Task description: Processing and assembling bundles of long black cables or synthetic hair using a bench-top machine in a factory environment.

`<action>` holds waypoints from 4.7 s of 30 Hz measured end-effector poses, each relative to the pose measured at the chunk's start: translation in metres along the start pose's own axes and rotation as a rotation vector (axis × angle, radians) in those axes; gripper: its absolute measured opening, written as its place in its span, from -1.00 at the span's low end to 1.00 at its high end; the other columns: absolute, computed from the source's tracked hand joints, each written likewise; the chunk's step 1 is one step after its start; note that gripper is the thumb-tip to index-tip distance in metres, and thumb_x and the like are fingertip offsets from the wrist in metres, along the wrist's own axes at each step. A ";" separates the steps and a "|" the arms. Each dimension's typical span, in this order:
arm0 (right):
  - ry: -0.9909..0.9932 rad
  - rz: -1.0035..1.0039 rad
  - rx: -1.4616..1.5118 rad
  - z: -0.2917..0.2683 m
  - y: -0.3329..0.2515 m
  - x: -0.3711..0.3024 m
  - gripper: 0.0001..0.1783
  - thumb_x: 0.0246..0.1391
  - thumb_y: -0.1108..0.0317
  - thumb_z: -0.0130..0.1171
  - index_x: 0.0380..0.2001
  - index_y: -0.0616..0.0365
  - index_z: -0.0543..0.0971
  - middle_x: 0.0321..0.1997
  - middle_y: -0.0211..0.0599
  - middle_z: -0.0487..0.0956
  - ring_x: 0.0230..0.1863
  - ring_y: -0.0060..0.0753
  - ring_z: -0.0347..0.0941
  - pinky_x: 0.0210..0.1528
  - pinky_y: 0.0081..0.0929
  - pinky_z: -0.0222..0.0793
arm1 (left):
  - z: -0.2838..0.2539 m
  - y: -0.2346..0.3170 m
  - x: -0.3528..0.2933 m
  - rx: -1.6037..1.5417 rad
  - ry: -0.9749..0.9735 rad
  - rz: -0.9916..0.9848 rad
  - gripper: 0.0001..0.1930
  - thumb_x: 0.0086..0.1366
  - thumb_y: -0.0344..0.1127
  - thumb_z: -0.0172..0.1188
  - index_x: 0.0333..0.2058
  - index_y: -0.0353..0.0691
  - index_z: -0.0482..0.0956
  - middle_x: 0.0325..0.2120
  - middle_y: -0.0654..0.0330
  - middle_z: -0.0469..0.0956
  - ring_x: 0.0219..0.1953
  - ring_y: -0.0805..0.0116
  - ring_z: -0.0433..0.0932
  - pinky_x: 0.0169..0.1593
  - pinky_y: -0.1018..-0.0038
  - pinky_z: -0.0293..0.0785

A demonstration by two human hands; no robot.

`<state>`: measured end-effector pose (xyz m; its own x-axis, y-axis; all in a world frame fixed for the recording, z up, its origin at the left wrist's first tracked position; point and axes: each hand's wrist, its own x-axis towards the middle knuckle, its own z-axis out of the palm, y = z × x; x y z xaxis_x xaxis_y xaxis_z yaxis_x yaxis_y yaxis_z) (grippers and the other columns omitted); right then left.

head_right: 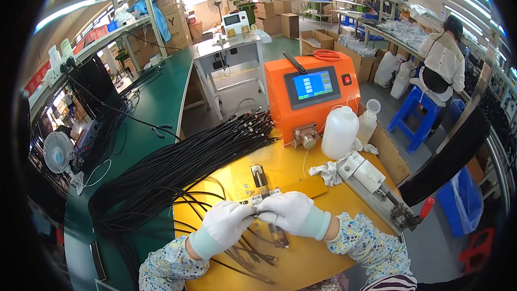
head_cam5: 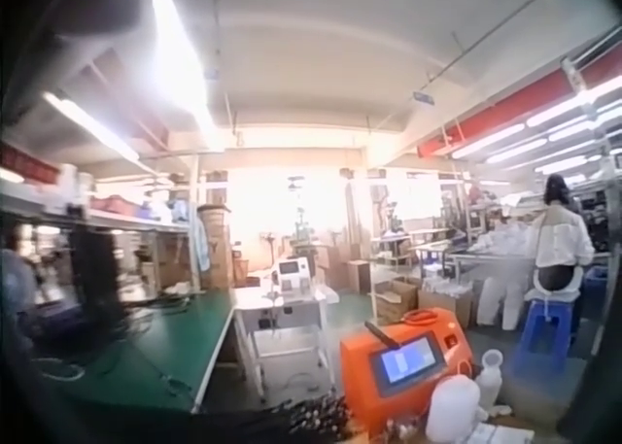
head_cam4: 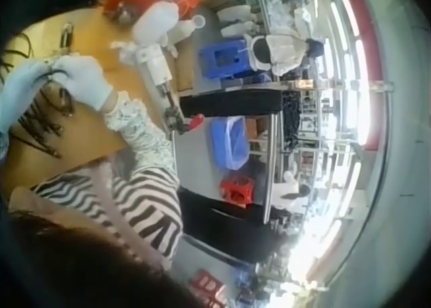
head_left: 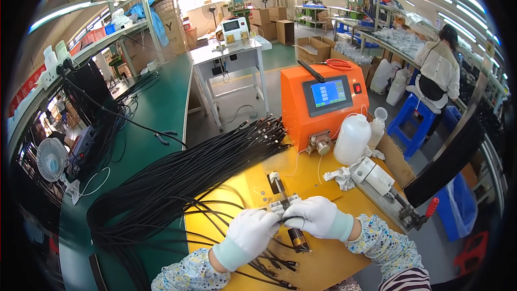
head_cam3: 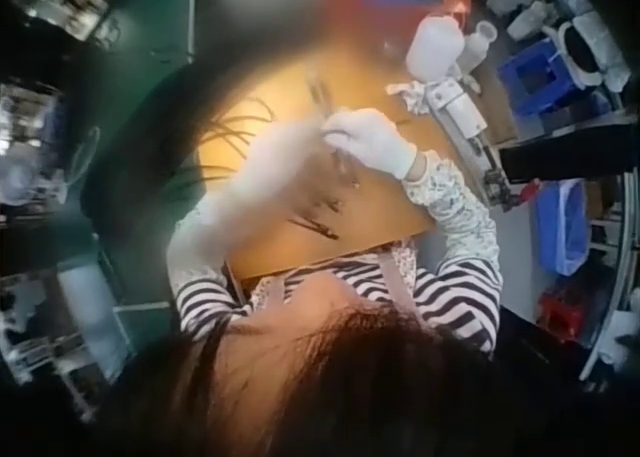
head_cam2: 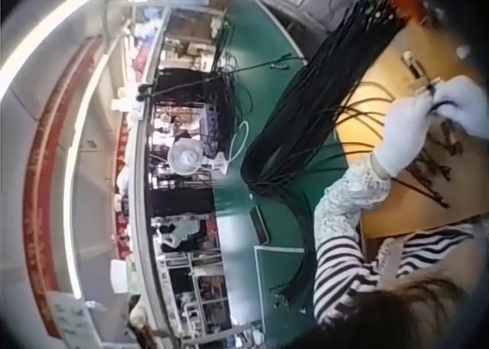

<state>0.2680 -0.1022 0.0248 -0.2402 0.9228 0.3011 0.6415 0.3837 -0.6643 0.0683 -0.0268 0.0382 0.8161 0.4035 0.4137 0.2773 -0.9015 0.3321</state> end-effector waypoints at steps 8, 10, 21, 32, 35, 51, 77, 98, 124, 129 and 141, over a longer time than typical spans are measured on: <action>0.068 -0.047 -0.040 0.008 0.011 -0.001 -0.85 0.07 0.34 0.18 -0.29 0.14 0.56 -0.38 -0.20 0.55 -0.33 -0.09 0.51 -0.27 -0.29 0.44 | 0.025 -0.010 -0.006 -0.139 0.039 -0.020 -0.82 0.07 -0.43 0.28 -0.30 -0.23 0.59 -0.50 0.08 0.57 -0.45 0.08 0.56 -0.37 0.31 0.47; 0.074 -0.026 -0.042 0.006 0.012 0.001 -0.85 0.06 0.31 0.17 -0.31 0.12 0.56 -0.37 -0.22 0.55 -0.31 -0.10 0.51 -0.26 -0.29 0.44 | 0.026 -0.012 -0.004 -0.155 0.040 -0.012 -0.82 0.07 -0.44 0.27 -0.28 -0.22 0.60 -0.52 0.09 0.56 -0.45 0.09 0.55 -0.36 0.31 0.47; 0.120 0.012 -0.296 -0.001 0.036 0.009 -0.85 0.05 0.30 0.19 -0.33 0.12 0.59 -0.39 -0.25 0.55 -0.32 -0.15 0.50 -0.25 -0.33 0.43 | 0.039 -0.029 -0.008 0.297 -0.035 0.083 -0.56 0.07 -0.42 0.13 0.01 -0.15 0.53 -0.49 0.27 0.42 -0.39 0.27 0.45 -0.28 0.42 0.41; -0.045 -0.087 -1.054 0.000 0.086 0.134 -0.91 -0.05 0.32 0.14 -0.46 0.00 0.60 -0.42 -0.37 0.54 -0.26 -0.31 0.51 -0.24 -0.37 0.37 | 0.011 -0.026 -0.008 0.256 -0.346 0.068 -0.20 -0.05 0.05 0.34 0.17 -0.18 0.36 -0.28 0.17 0.47 -0.24 0.20 0.45 -0.13 0.35 0.38; -0.195 0.004 -1.185 0.001 0.106 0.151 -0.94 -0.05 0.34 0.12 -0.49 -0.01 0.57 -0.42 -0.37 0.55 -0.26 -0.30 0.52 -0.24 -0.36 0.38 | 0.007 -0.021 0.000 0.233 -0.405 0.095 -0.13 -0.09 0.12 0.36 0.19 -0.18 0.33 -0.22 0.13 0.46 -0.19 0.17 0.45 -0.09 0.34 0.37; 0.316 -0.318 -0.830 -0.029 0.024 0.065 -0.91 -0.03 0.37 0.14 -0.39 0.01 0.49 -0.50 -0.41 0.47 -0.39 -0.33 0.46 -0.36 -0.41 0.32 | 0.035 -0.043 -0.004 0.189 -0.071 0.112 -0.64 0.11 -0.40 0.16 -0.05 -0.18 0.53 -0.34 0.26 0.54 -0.28 0.24 0.50 -0.15 0.36 0.41; 0.118 -0.081 -0.146 0.005 0.012 0.004 -0.86 0.01 0.35 0.20 -0.33 0.12 0.55 -0.39 -0.24 0.54 -0.35 -0.09 0.47 -0.28 -0.31 0.40 | 0.016 -0.011 -0.002 -0.157 0.062 -0.068 -0.85 0.12 -0.41 0.25 -0.30 -0.22 0.56 -0.56 0.10 0.51 -0.48 0.10 0.55 -0.41 0.31 0.48; 0.152 -0.054 -0.372 -0.003 0.034 0.010 -0.90 0.03 0.32 0.19 -0.37 0.03 0.54 -0.41 -0.32 0.51 -0.35 -0.18 0.48 -0.30 -0.30 0.38 | 0.044 -0.029 -0.004 -0.006 0.148 -0.006 -0.69 0.11 -0.48 0.21 -0.11 -0.21 0.59 -0.56 0.16 0.48 -0.51 0.19 0.50 -0.44 0.37 0.44; -0.349 0.109 -1.230 -0.004 0.095 0.160 -0.90 -0.01 0.37 0.08 -0.54 0.06 0.54 -0.48 -0.29 0.64 -0.37 -0.26 0.59 -0.32 -0.33 0.33 | 0.040 -0.034 -0.008 0.386 -0.087 0.186 -0.56 0.11 -0.37 0.07 0.03 -0.22 0.48 -0.44 0.30 0.45 -0.40 0.35 0.44 -0.31 0.45 0.38; 0.159 -0.072 -1.102 -0.034 0.057 0.116 -0.91 -0.07 0.37 0.09 -0.41 0.04 0.48 -0.49 -0.36 0.52 -0.38 -0.36 0.52 -0.35 -0.40 0.34 | 0.041 -0.039 -0.011 0.375 -0.069 0.178 -0.59 0.14 -0.37 0.10 0.01 -0.13 0.51 -0.44 0.31 0.49 -0.39 0.37 0.47 -0.33 0.44 0.40; 0.458 -0.130 -0.711 -0.035 0.025 0.007 -0.85 -0.15 0.36 0.27 -0.44 0.08 0.53 -0.47 -0.39 0.45 -0.38 -0.34 0.43 -0.32 -0.42 0.32 | 0.040 -0.040 -0.005 0.188 0.106 -0.046 -0.72 0.05 -0.36 0.24 -0.20 -0.16 0.55 -0.42 0.24 0.52 -0.34 0.24 0.49 -0.23 0.34 0.40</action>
<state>0.3075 -0.0878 0.0341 -0.1235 0.7096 0.6937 0.9706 0.2318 -0.0643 0.0732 0.0008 -0.0113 0.7458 0.4496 0.4916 0.4105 -0.8913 0.1924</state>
